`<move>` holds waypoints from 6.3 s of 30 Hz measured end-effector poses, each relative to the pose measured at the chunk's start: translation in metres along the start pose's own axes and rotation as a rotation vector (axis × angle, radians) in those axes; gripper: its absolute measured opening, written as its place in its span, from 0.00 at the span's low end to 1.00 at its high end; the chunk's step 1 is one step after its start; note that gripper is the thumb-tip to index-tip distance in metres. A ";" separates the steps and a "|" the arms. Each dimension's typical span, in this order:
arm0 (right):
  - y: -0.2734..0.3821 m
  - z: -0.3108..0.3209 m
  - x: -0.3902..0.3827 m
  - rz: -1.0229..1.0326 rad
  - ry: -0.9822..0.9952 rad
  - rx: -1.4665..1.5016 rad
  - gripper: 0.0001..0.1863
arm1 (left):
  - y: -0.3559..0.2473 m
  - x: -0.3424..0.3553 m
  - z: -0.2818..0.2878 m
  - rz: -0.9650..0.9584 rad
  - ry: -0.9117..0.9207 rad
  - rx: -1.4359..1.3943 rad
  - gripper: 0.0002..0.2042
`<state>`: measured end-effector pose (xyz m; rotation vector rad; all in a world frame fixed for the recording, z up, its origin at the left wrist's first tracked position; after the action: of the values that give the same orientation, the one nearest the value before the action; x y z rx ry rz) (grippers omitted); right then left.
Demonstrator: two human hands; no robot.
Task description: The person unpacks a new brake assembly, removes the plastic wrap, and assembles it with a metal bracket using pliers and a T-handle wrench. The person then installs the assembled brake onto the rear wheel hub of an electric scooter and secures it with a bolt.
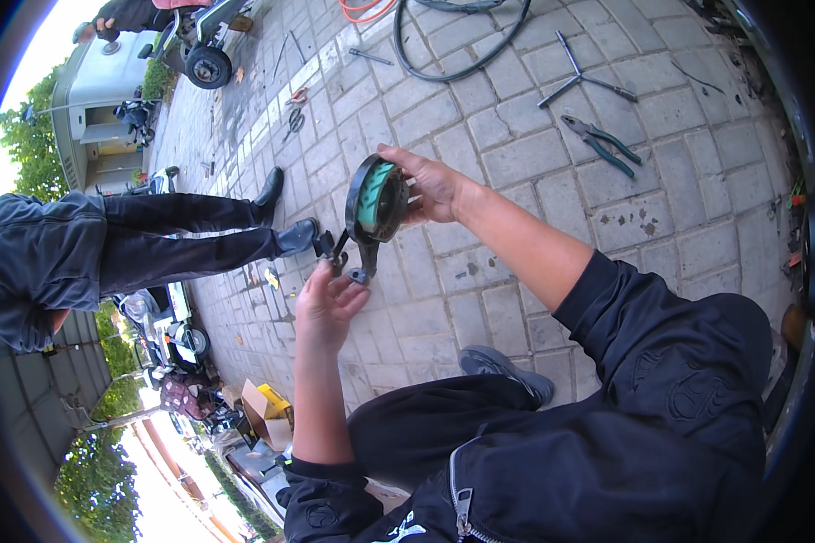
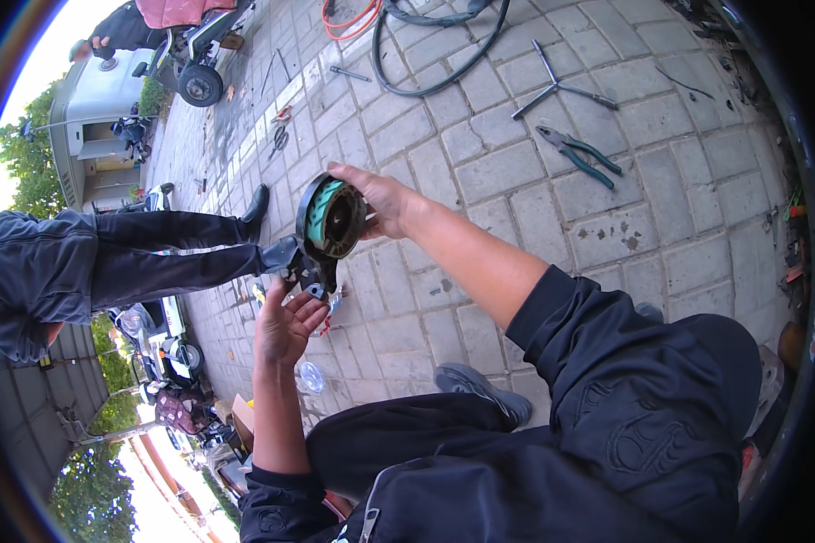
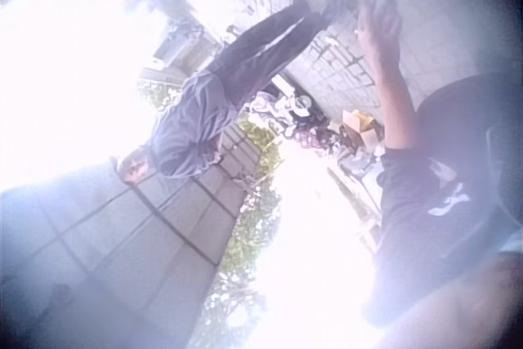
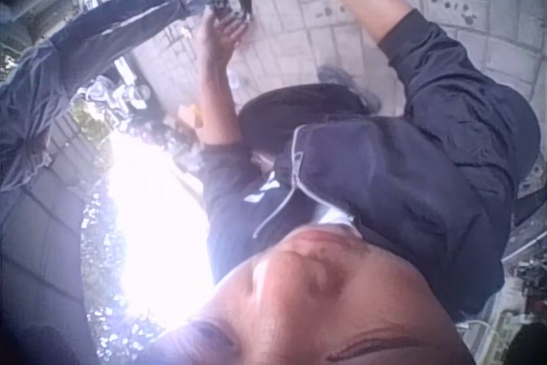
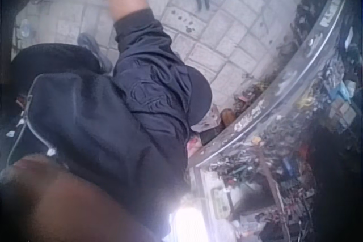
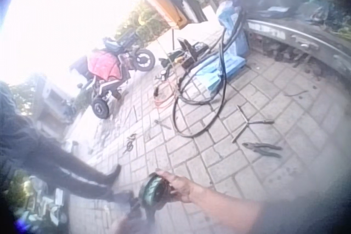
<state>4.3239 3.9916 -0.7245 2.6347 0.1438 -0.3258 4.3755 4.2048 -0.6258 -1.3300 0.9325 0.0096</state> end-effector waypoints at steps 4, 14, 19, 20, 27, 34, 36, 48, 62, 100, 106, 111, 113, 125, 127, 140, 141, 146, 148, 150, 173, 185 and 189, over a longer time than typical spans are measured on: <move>0.003 -0.008 0.001 0.097 0.072 -0.077 0.35 | 0.008 -0.001 -0.007 0.095 0.094 -0.126 0.24; -0.001 -0.004 -0.002 0.007 0.012 0.023 0.37 | 0.003 -0.002 0.008 -0.013 0.010 0.013 0.25; -0.001 -0.016 -0.009 0.105 0.073 -0.034 0.36 | 0.011 -0.003 0.007 0.092 0.033 -0.031 0.30; -0.001 -0.017 -0.010 0.112 0.085 -0.034 0.39 | 0.010 -0.003 0.007 0.094 0.035 -0.037 0.29; -0.006 -0.009 -0.004 0.022 0.026 0.035 0.37 | 0.000 -0.009 0.012 -0.021 -0.051 0.012 0.22; -0.001 -0.013 -0.007 0.096 0.033 -0.035 0.35 | 0.007 -0.007 0.008 0.035 0.098 -0.102 0.24; -0.001 -0.015 -0.010 0.119 0.028 -0.039 0.33 | 0.011 -0.008 0.004 0.057 0.195 -0.154 0.27; 0.003 -0.019 -0.014 0.109 0.058 -0.068 0.34 | 0.010 -0.005 0.007 0.015 0.047 -0.087 0.22; -0.005 -0.015 -0.014 0.060 -0.021 -0.075 0.34 | 0.009 -0.004 0.015 0.047 0.028 -0.065 0.22; -0.010 -0.002 0.005 0.344 0.397 0.104 0.32 | 0.046 0.011 0.016 0.391 0.188 -0.323 0.26; 0.035 -0.028 -0.021 0.582 0.578 -0.041 0.42 | 0.034 0.000 -0.013 0.372 0.451 -0.336 0.24; 0.070 -0.052 -0.043 0.572 0.694 -0.164 0.54 | 0.022 -0.009 -0.037 0.258 0.603 -0.296 0.21; 0.084 -0.063 -0.049 0.563 0.709 -0.267 0.57 | 0.018 -0.010 -0.042 0.222 0.605 -0.274 0.20; 0.225 -0.200 -0.129 0.467 0.055 -1.198 0.36 | -0.048 -0.006 -0.112 -0.141 0.898 -0.686 0.18; 0.198 -0.181 -0.157 0.279 0.000 -1.074 0.27 | -0.049 -0.005 -0.124 -0.124 0.928 -0.673 0.19; 0.114 -0.129 -0.138 0.284 -0.196 -1.415 0.11 | -0.003 0.020 -0.111 0.039 0.868 -0.705 0.18; 0.110 -0.129 -0.133 0.273 -0.163 -1.383 0.11 | -0.001 0.021 -0.106 0.017 0.870 -0.733 0.18; 0.094 -0.125 -0.093 -0.017 -0.069 -1.242 0.10 | 0.016 0.028 -0.072 -0.003 0.769 -0.768 0.23; 0.087 -0.115 -0.075 -0.118 -0.161 -1.093 0.11 | 0.035 0.026 -0.051 0.201 0.659 -0.622 0.28; 0.071 -0.101 -0.068 -0.234 -0.298 -0.858 0.13 | 0.056 0.012 -0.022 0.367 0.462 -0.561 0.33; 0.175 -0.350 -0.137 -0.534 -0.892 -0.344 0.17 | 0.055 -0.578 0.297 1.257 -0.633 0.046 0.36; 0.111 -0.394 0.069 -0.883 -0.735 -0.562 0.17 | -0.004 -0.569 0.308 0.717 -1.035 -0.423 0.25; 0.128 -0.455 0.134 -1.179 -0.466 -1.394 0.15 | 0.029 -0.562 0.296 0.775 -0.975 -0.646 0.15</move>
<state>4.5660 4.0996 -0.3106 0.8404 1.2214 -0.7941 4.1628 4.7314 -0.3406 -1.2103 0.5251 1.5220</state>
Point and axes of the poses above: each hand's wrist, its own x-axis towards the middle knuckle, its own z-axis out of the back of the hand, y = z × x, the point moved 6 cm from there along x, towards the middle knuckle, and after that the axes turned 11 degrees about y, right-handed, at the moved point
